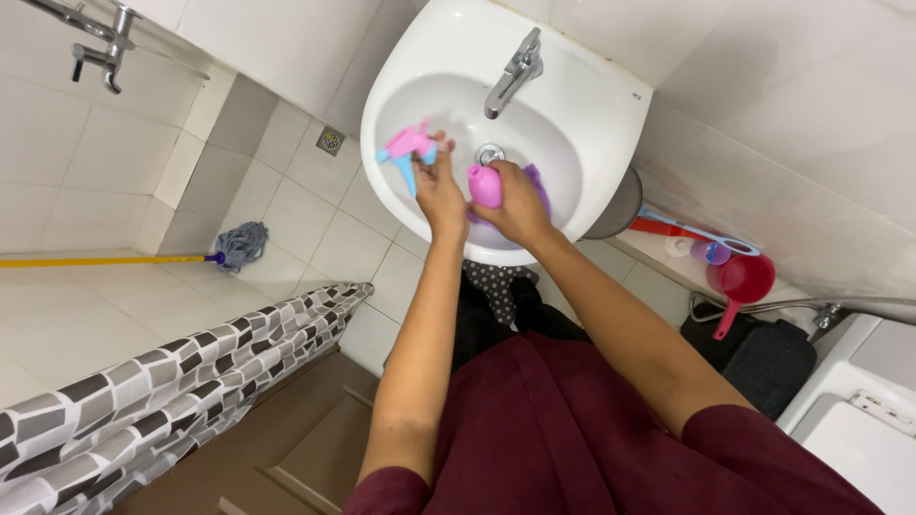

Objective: The person cleans a toilet seat using a handheld bidet sprayer and a toilet brush. They then move to the sink, where they use a purple cloth and a pink spray bottle to wipe down the sink basin and faucet.

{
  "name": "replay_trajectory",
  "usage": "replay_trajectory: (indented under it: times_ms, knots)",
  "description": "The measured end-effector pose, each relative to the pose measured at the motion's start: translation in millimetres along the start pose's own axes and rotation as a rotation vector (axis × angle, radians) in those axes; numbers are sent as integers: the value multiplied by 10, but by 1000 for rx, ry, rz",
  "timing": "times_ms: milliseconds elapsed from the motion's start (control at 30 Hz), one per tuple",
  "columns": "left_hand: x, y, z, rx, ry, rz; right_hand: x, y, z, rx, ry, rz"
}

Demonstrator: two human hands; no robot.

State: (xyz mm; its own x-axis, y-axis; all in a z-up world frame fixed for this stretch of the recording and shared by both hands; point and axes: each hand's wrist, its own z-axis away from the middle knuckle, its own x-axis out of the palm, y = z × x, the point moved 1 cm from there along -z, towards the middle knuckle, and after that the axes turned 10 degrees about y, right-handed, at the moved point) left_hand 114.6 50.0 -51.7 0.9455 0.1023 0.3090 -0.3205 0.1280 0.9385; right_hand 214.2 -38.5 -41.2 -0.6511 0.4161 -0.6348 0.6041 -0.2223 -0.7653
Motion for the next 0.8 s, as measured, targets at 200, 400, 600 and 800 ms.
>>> replay_trajectory:
  times_ms: [200, 400, 600, 800]
  knots:
    - [-285, -598, -388, -332, 165, -3, 129, 309, -293, 169, -107, -12]
    - [-438, 170, -847, -124, 387, 394, 13, 433, -434, 374, -131, -124]
    - [-438, 310, -954, -116, 143, -355, 65, 536, -529, 358, -11, -238]
    - [218, 244, -819, -218, -89, -410, 234, 554, -636, 335, 25, -287]
